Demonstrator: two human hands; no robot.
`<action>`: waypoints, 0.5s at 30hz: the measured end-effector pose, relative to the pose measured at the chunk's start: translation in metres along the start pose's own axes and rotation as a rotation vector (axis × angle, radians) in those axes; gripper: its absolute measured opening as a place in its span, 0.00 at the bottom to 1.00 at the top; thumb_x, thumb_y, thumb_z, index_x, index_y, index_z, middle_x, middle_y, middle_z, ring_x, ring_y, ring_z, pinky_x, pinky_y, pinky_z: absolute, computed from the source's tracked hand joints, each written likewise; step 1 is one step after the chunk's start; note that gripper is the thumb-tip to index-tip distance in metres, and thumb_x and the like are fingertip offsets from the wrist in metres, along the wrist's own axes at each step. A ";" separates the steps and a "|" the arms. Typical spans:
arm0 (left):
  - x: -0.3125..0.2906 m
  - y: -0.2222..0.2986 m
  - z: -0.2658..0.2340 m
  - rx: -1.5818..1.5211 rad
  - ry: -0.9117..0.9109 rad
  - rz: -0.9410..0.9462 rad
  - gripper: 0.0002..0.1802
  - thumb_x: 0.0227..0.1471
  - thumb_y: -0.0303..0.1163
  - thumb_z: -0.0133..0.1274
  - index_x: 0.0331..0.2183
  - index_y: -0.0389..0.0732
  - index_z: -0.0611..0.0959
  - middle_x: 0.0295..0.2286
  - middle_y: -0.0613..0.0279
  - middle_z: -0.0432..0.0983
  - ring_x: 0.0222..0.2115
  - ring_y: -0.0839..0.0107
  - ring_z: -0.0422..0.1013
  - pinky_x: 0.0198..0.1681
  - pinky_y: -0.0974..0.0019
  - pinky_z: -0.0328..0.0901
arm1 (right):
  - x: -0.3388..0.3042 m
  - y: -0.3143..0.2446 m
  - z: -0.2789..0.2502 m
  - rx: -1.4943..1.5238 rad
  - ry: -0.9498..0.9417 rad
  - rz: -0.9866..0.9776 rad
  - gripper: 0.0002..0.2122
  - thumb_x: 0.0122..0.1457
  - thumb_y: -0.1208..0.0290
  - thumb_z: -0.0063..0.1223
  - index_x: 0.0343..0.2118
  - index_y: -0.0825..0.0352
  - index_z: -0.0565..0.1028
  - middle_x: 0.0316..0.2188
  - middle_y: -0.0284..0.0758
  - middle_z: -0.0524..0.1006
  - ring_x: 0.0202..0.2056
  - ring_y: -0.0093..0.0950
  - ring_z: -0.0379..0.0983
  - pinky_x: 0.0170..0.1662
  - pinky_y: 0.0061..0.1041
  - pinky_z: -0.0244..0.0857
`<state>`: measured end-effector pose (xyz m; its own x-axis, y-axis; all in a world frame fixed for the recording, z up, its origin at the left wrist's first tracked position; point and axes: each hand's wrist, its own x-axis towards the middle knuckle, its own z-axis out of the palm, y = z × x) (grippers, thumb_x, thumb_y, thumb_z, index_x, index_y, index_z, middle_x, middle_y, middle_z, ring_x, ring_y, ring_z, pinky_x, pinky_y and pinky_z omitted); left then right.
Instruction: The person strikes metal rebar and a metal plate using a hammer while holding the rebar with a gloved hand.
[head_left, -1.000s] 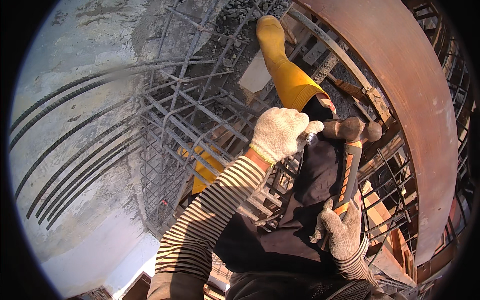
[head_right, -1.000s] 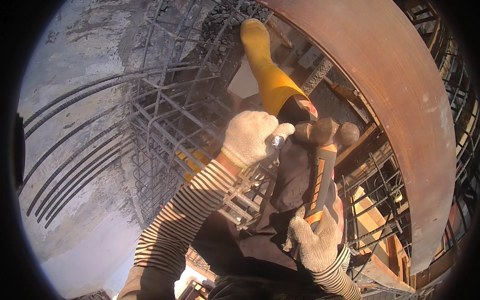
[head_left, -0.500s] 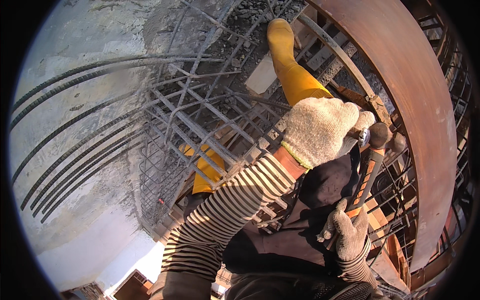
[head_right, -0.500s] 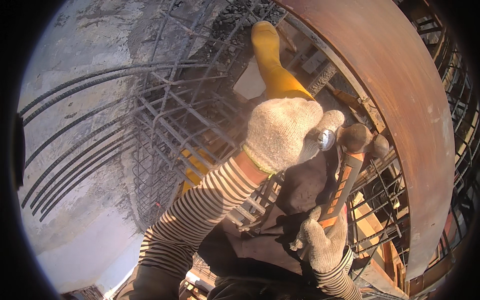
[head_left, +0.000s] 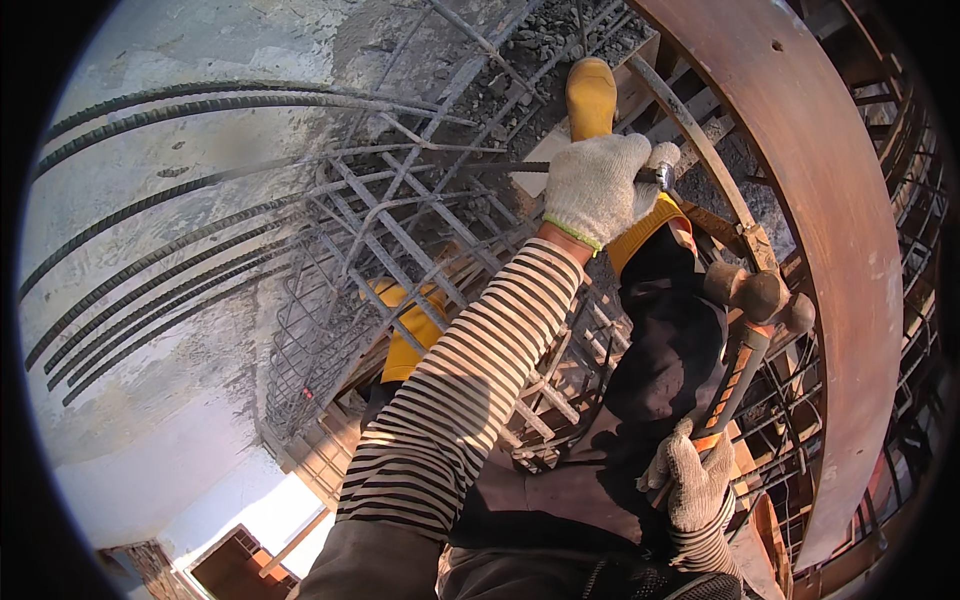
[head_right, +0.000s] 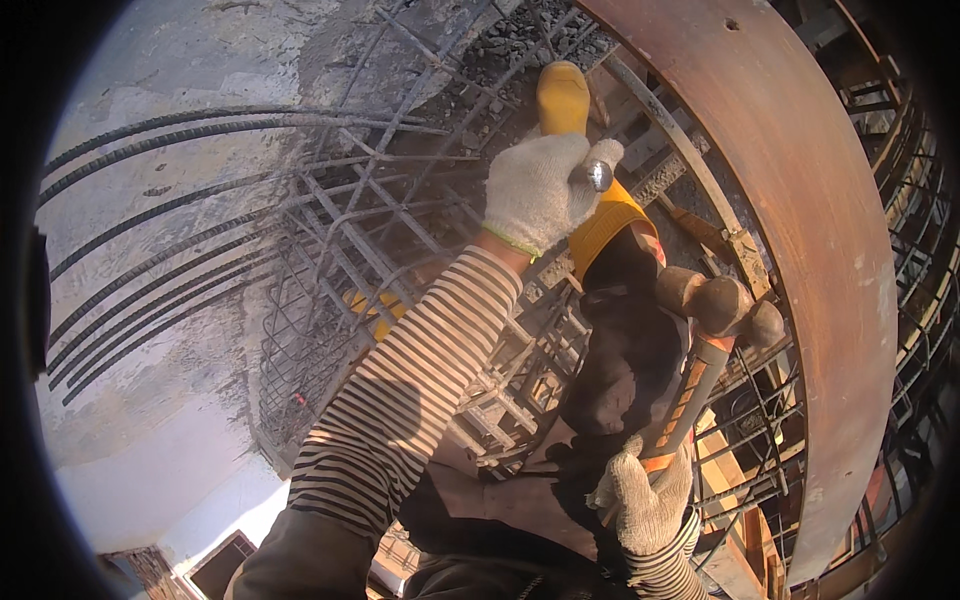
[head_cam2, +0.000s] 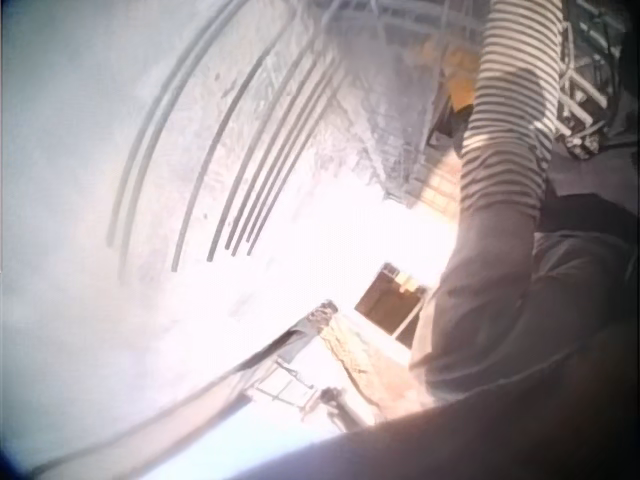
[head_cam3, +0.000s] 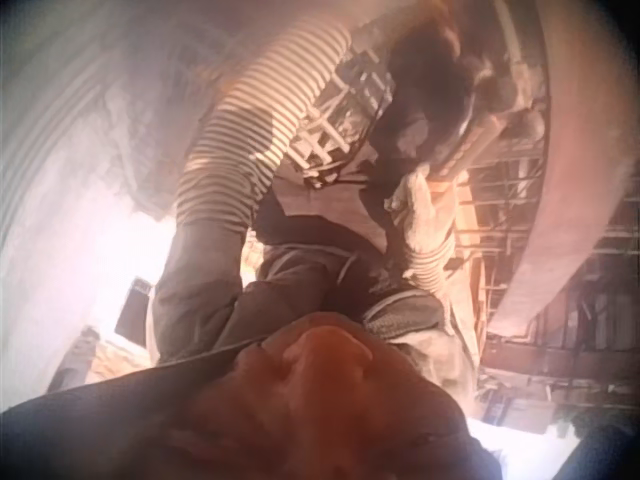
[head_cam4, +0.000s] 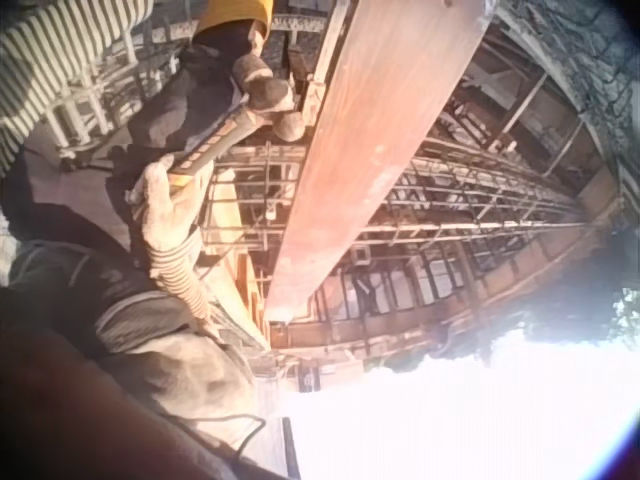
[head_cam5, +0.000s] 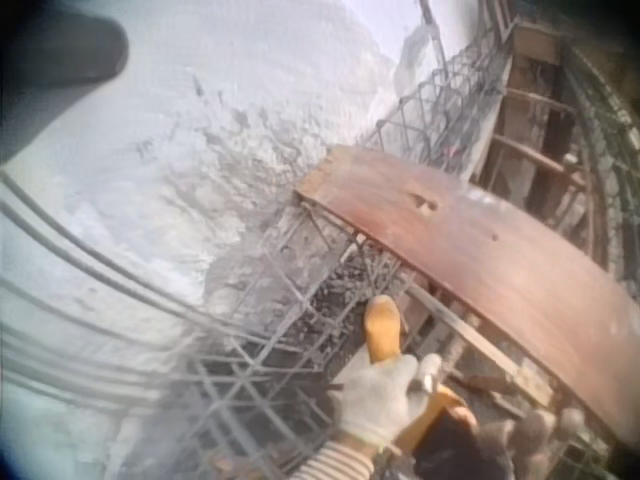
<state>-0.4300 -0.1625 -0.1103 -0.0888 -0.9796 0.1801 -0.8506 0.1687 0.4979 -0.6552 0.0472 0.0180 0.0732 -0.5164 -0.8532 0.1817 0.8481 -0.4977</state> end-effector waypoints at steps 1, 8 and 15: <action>0.002 0.001 -0.005 0.003 0.007 -0.033 0.24 0.59 0.51 0.58 0.19 0.43 0.78 0.19 0.51 0.75 0.23 0.48 0.75 0.26 0.50 0.68 | -0.005 0.001 0.001 -0.022 0.002 -0.049 0.15 0.64 0.65 0.59 0.42 0.68 0.66 0.17 0.33 0.70 0.14 0.24 0.67 0.19 0.26 0.70; 0.021 0.001 -0.027 0.026 0.058 -0.265 0.22 0.60 0.49 0.57 0.23 0.43 0.81 0.20 0.49 0.77 0.26 0.48 0.78 0.30 0.50 0.70 | -0.007 -0.042 0.002 0.047 -0.002 -0.649 0.18 0.65 0.64 0.60 0.49 0.70 0.66 0.19 0.32 0.68 0.14 0.22 0.62 0.18 0.23 0.63; -0.006 0.017 -0.057 -0.091 0.211 -0.004 0.14 0.50 0.42 0.65 0.22 0.45 0.79 0.20 0.56 0.77 0.25 0.55 0.78 0.28 0.54 0.71 | -0.028 -0.146 -0.021 0.310 0.291 -1.284 0.17 0.73 0.61 0.47 0.55 0.71 0.69 0.29 0.28 0.68 0.23 0.15 0.62 0.26 0.12 0.62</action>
<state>-0.4144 -0.1471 -0.0542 0.0334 -0.9373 0.3469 -0.7998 0.1831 0.5716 -0.7046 -0.0596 0.1117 -0.5158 -0.8412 0.1623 0.1795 -0.2914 -0.9396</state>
